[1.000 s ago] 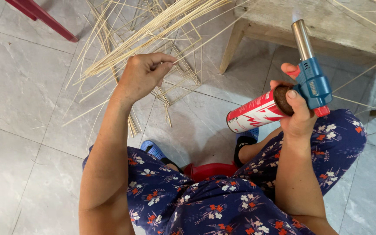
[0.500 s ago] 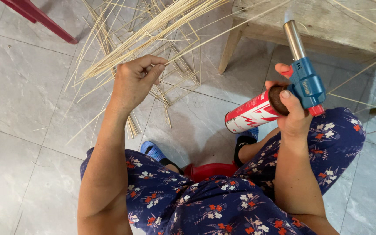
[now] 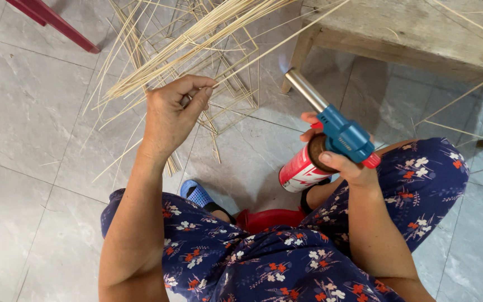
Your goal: The person sits on a small red stool and uses a handheld blowtorch to heat thin bamboo sticks. They hold a stick in their left hand and pass it through the flame of the blowtorch held in their right hand, repeating this process for multiple sticks from a pile on the floor.
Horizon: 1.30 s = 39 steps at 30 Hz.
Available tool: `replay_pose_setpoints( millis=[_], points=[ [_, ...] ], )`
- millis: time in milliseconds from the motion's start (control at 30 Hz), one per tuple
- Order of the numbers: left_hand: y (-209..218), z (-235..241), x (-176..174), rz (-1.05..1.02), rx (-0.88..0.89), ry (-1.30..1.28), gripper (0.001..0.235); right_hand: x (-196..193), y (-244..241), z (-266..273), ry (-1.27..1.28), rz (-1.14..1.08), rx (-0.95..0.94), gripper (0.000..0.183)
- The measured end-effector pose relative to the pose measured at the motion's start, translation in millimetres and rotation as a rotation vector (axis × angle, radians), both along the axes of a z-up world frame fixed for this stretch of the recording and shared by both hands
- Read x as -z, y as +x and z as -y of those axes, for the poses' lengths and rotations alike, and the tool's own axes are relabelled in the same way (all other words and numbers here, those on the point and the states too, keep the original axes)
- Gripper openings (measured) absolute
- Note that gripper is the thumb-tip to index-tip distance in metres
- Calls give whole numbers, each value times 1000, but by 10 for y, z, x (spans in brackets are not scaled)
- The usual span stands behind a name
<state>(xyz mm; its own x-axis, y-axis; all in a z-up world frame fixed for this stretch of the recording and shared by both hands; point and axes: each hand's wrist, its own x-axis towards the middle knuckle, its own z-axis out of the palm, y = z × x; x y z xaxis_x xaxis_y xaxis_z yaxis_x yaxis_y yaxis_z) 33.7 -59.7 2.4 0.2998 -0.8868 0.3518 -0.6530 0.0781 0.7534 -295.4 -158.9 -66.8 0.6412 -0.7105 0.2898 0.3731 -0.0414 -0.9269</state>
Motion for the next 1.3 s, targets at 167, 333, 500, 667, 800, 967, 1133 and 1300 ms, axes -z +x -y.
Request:
replay_pose_setpoints(
  millis=[167, 333, 500, 667, 800, 967, 1133, 1300],
  points=[
    [-12, -48, -26, -2, 2, 28, 11, -5, 36, -7, 40, 6, -3, 61],
    [-6, -67, -37, -14, 20, 38, 9, 26, -12, 61, 99, 9, 58, 63],
    [-17, -119, -72, -18, 7, 59, 10, 44, -75, 141, 116, 35, 138, 64],
    [-19, -172, -99, -32, -12, 80, 13, 38, -128, 182, 122, 32, 221, 66],
    [-21, -215, -118, -37, 1, 53, 11, 39, -161, 218, 133, 49, 285, 66],
    [-10, -246, -133, -40, -23, 99, 12, 12, -213, 246, 143, 83, 362, 64],
    [-1, -279, -136, -44, -8, 85, 12, -38, -252, 257, 150, 105, 444, 61],
    [12, -277, -125, -25, 7, 97, 10, -77, -295, 265, 203, 146, 487, 61]
  ],
)
